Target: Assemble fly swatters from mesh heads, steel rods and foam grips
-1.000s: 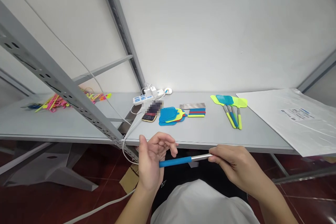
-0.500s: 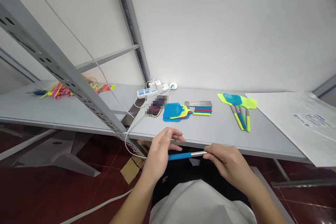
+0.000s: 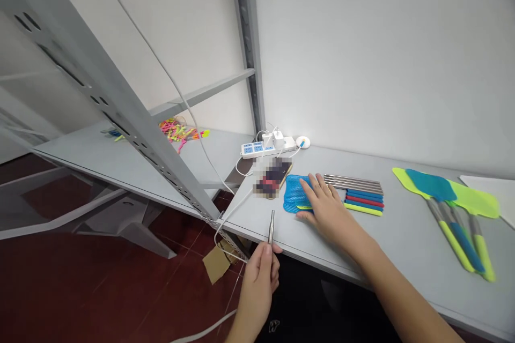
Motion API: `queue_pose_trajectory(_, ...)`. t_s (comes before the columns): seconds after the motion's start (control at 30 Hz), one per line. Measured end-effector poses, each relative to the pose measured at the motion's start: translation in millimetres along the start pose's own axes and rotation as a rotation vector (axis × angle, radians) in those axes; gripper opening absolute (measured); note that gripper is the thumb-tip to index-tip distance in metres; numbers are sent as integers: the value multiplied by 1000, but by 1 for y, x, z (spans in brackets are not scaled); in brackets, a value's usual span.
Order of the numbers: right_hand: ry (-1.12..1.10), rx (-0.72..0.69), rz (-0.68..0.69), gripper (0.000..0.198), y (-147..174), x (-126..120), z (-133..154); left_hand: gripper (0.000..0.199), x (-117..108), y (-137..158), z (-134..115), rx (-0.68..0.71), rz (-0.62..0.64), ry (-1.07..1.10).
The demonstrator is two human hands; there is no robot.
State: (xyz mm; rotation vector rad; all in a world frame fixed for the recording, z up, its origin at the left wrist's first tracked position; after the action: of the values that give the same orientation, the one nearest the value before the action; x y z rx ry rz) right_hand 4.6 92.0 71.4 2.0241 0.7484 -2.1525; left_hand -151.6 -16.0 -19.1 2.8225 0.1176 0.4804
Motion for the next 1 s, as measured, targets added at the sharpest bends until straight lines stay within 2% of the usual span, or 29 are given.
queue_pose_trajectory(0.13, 65, -64, 97, 80, -12, 30, 10, 46, -11, 0, 3, -20, -117, 24)
queue_pose_trajectory(0.3, 73, -92, 69, 77, -8, 39, 11, 49, -11, 2, 2, 30, -240, 61)
queue_pose_trajectory(0.5, 4, -101, 15, 48, -8, 29, 14, 49, -7, 2, 10, 63, -253, 79)
queue_pose_trajectory(0.63, -41, -157, -62, 34, -6, 18, 20, 49, -4, 1, 15, 46, -223, 90)
queue_pose_trajectory(1.0, -173, -217, -214, 25, 6, 0, 10, 46, 6, 1, 13, 59, -175, 24)
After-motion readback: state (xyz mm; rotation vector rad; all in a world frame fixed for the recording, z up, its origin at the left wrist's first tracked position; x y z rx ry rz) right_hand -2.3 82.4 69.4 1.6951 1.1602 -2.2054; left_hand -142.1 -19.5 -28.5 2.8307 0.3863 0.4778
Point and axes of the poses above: each hand's wrist, its own y-axis away from the middle knuckle, its own x-axis out of the palm, z = x × y, the point moved 8 cm from there along -y, towards the middle knuckle, and after that the axes turned 6 degrees about y, right-handed, at the moved point
